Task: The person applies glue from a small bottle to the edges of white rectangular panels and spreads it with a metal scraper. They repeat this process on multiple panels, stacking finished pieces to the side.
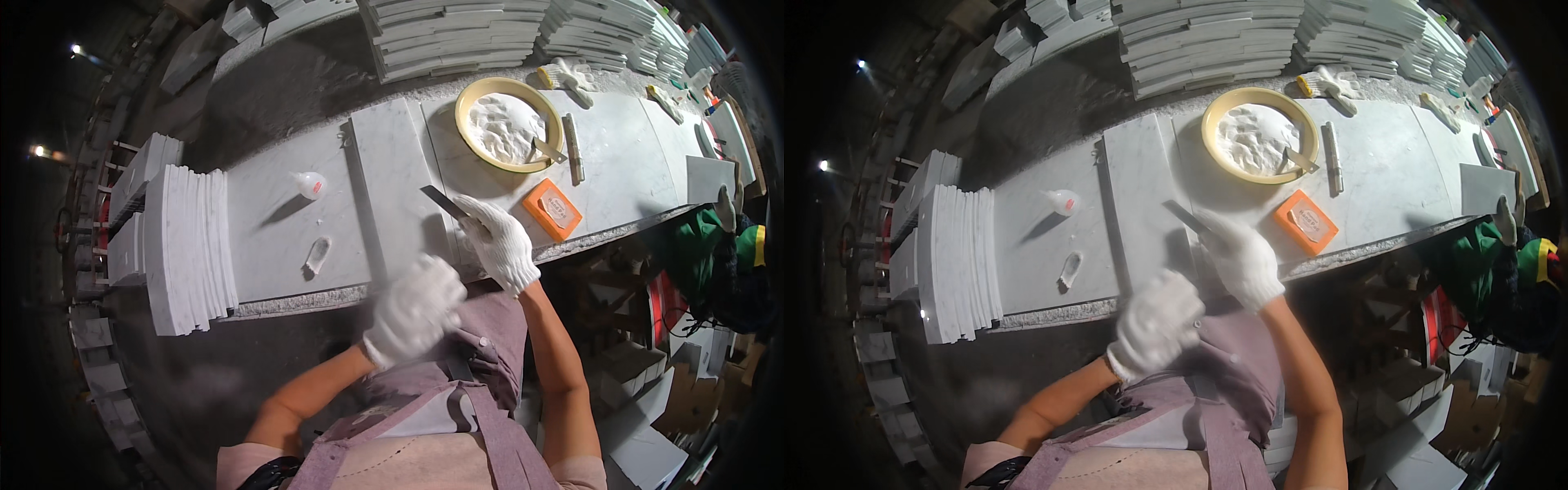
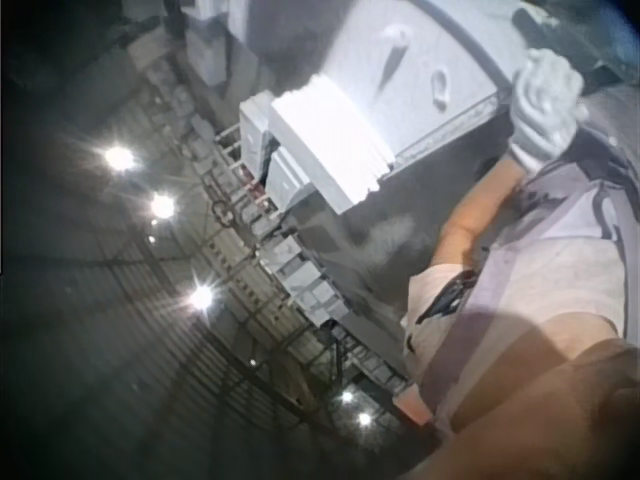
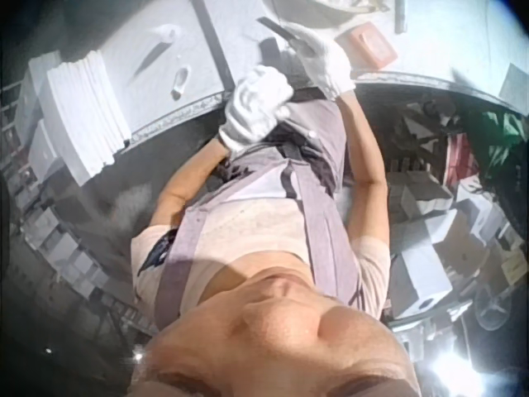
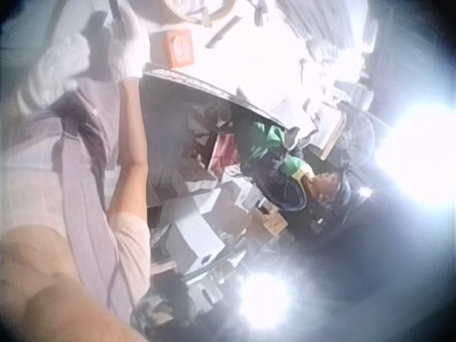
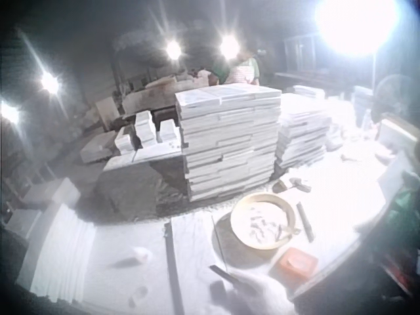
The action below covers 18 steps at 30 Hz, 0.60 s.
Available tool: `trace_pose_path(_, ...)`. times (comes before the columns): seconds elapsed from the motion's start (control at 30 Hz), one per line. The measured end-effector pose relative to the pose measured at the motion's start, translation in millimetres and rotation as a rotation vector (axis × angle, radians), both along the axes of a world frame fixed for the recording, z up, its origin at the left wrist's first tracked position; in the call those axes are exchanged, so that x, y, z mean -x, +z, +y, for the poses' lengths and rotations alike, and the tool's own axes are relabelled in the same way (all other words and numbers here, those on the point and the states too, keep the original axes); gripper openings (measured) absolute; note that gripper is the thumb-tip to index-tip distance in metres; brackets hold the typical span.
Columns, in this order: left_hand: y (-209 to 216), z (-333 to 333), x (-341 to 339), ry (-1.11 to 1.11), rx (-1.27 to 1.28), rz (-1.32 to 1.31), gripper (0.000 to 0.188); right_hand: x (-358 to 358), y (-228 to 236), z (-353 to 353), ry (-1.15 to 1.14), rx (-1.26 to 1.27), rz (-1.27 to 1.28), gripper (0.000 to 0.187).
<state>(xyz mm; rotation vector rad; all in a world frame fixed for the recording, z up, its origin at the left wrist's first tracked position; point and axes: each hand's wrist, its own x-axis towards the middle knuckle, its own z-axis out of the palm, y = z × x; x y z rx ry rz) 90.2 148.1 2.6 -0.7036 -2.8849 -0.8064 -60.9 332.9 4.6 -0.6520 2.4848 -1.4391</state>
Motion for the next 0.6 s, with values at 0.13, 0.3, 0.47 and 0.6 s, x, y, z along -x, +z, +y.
trace_pose_path(0.13, -11.6, -19.6, 19.4, 0.334, 0.023, 0.454, 0.04, 15.3, -4.7, -25.7, 0.065, -0.12, 0.095, 0.037)
trace_pose_path(0.3, -31.1, -24.6, 17.4, 0.328, 0.079, 0.437, 0.045, 19.9, -3.7, -35.2, 0.099, -0.178, 0.1, 0.035)
trace_pose_path(0.47, -38.8, -26.5, 18.8, 0.335, 0.088, 0.499, 0.042, 20.5, -6.6, -38.3, 0.149, -0.232, 0.159, 0.036)
trace_pose_path(0.6, -35.3, -24.7, 21.3, 0.349, 0.101, 0.505, 0.041, 21.1, -8.4, -42.9, 0.132, -0.247, 0.221, 0.038)
